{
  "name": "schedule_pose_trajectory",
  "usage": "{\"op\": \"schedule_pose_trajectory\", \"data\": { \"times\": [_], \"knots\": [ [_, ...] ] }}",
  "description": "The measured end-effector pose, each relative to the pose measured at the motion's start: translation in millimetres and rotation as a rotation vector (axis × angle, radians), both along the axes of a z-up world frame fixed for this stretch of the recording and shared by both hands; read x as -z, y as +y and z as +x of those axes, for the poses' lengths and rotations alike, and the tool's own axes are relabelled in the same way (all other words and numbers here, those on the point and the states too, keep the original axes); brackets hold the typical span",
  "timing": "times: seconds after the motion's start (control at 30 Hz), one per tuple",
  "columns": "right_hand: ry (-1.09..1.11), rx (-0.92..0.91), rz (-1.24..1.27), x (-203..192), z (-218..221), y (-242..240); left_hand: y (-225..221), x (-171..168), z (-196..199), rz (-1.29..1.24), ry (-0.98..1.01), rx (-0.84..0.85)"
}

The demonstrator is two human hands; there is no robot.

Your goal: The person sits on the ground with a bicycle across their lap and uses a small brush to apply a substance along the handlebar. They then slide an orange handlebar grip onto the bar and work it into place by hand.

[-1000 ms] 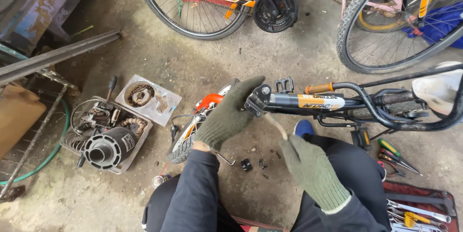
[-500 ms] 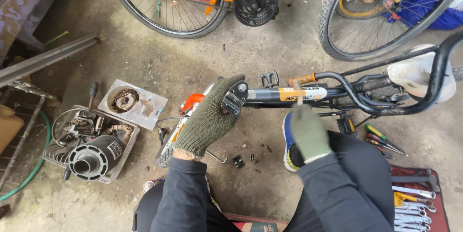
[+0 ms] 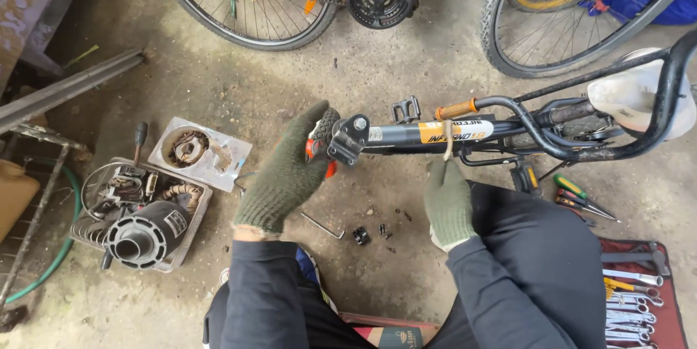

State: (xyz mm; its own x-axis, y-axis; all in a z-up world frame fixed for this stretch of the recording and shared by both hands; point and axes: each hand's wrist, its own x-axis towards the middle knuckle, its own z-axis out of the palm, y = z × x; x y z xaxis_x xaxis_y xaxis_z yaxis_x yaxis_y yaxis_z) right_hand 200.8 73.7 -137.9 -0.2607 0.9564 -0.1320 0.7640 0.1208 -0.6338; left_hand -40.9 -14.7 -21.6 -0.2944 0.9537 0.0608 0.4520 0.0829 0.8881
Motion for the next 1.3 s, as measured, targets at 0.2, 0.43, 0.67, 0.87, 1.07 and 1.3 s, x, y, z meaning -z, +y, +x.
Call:
{"op": "schedule_pose_trajectory", "data": {
  "times": [0.2,0.43,0.67,0.87,1.07,1.3],
  "knots": [
    [1.077,0.308,-1.188,8,-26,-37,-6,21,-6,-0.207,0.215,-0.094],
    [0.980,0.126,-1.215,-67,-71,-52,-10,-1,4,-0.157,0.290,-0.034],
    [1.201,0.193,-1.252,-1,-78,-64,-9,10,7,-0.141,0.381,-0.075],
    [1.390,-0.047,-1.395,-15,-77,-26,-9,12,9,-0.192,0.434,-0.070],
    [1.600,-0.297,-1.629,20,-66,-38,0,52,4,-0.209,0.464,-0.059],
    [1.296,-0.048,-1.312,9,-61,-42,-4,34,8,-0.265,0.524,-0.078]
  ]
}}
